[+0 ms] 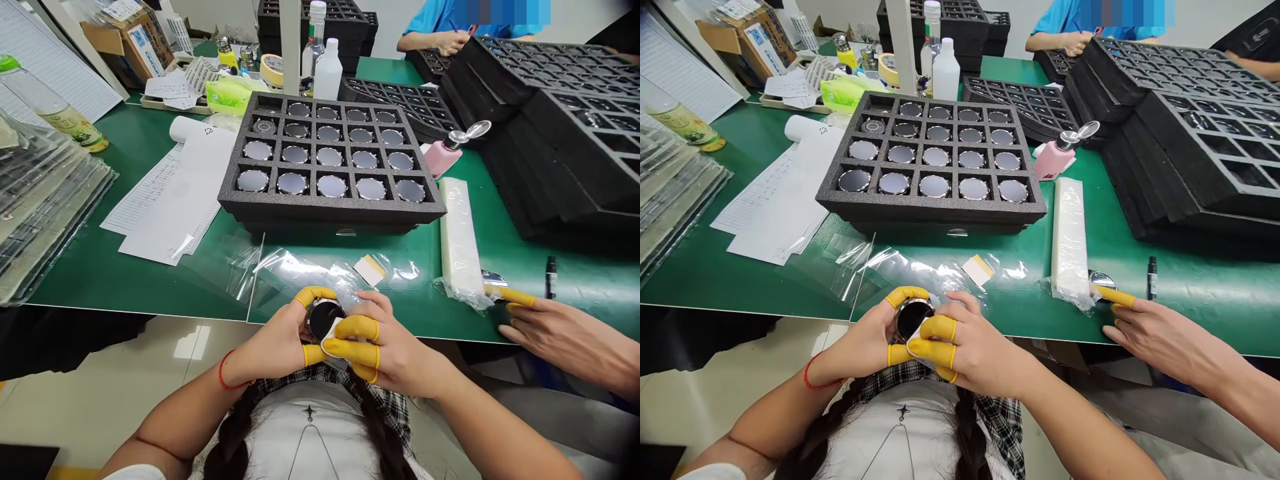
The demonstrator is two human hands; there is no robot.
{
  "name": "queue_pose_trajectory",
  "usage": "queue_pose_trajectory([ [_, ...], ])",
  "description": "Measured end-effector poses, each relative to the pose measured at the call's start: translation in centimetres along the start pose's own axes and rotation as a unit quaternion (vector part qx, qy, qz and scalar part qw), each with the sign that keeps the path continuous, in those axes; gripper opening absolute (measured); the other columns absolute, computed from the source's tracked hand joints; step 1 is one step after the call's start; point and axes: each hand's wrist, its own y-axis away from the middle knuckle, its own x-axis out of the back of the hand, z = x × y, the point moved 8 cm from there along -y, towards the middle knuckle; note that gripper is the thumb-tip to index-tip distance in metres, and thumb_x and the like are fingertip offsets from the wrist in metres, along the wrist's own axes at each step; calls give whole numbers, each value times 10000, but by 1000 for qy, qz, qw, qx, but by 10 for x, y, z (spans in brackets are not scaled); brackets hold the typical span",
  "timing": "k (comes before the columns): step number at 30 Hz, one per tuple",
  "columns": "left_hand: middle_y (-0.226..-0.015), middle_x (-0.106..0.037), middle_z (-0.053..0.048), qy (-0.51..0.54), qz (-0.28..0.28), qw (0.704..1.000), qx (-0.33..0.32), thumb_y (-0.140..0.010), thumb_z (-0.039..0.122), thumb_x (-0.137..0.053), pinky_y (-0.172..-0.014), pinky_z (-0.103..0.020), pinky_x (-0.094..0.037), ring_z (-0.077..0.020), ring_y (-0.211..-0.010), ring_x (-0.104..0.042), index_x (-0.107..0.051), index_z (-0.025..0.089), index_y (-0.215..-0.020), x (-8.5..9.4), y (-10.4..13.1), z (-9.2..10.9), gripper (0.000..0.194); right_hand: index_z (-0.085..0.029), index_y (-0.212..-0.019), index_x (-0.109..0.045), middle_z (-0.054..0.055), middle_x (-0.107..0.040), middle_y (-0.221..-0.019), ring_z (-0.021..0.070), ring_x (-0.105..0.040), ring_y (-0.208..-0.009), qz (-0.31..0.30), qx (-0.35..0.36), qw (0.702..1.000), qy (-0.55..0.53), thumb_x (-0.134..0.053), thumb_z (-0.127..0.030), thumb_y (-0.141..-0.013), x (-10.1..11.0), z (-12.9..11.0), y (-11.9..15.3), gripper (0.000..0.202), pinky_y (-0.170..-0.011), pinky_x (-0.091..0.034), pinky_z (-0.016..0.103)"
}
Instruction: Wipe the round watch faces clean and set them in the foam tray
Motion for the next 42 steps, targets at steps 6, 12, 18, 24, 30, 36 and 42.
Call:
queue_pose_trajectory([
  [6, -981, -562, -2, -6, 23, 1000, 5, -741, 165, -754, -732, -256, -503, -125, -806, -572, -458, 240, -1187, 2, 0, 2, 541, -294, -1182, -584, -1, -646, -910, 164, -553, -893, 24, -18, 1000, -1, -511, -85, -884, 12, 20, 15, 371, -1045, -331, 447],
  [12, -926, -550, 13, -35, 27, 999, 5, -751, 173, -747, -691, -235, -493, -114, -764, -544, -456, 246, -1195, -1, -2, 6, 536, -339, -1240, -562, 15, -593, -920, 168, -560, -826, 143, -114, 983, 33, -482, -45, -867, 31, 37, 21, 482, -955, -421, 468],
  [18, -936, -578, 11, -53, 11, 999, 6, -802, 213, -716, -701, -243, -482, -115, -769, -555, -419, 251, -1236, -6, -3, 4, 527, -287, -1281, -546, 42, -603, -953, 197, -522, -877, 86, -94, 990, 54, -492, -49, -874, 15, 24, 10, 475, -965, -408, 501],
  [24, -1043, -596, -17, -57, 49, 997, 7, -783, 218, -735, -740, -269, -525, -141, -829, -606, -433, 257, -1228, -1, -4, 1, 539, -281, -1295, -549, 36, -640, -943, 199, -537, -872, 89, -114, 981, 125, -489, -40, -879, 8, 18, 19, 485, -1003, -389, 508],
  [30, -1027, -603, 5, -58, 68, 996, 0, -786, 224, -742, -783, -255, -541, -130, -853, -624, -440, 270, -1209, 4, -5, 0, 522, -245, -1245, -576, 43, -664, -901, 196, -548, -819, 107, -119, 978, 130, -491, -37, -871, 7, 3, 24, 436, -965, -420, 479],
  [36, -1044, -642, -9, -47, 171, 984, -23, -718, 276, -804, -817, -298, -574, -168, -850, -695, -433, 259, -1203, 23, -1, 13, 611, -251, -1162, -586, 41, -628, -951, 189, -561, -895, 168, -183, 966, 78, -500, -63, -877, 18, 14, 36, 351, -1004, -390, 487],
  [42, -990, -680, 0, 22, 259, 962, -82, -698, 254, -823, -835, -331, -596, -202, -822, -754, -433, 272, -1188, 38, 7, 33, 627, -219, -1388, -426, 147, -511, -1345, 275, -435, -1252, 166, -311, 935, -49, -609, -291, -895, 4, 44, 47, 531, -1043, -395, 502],
])
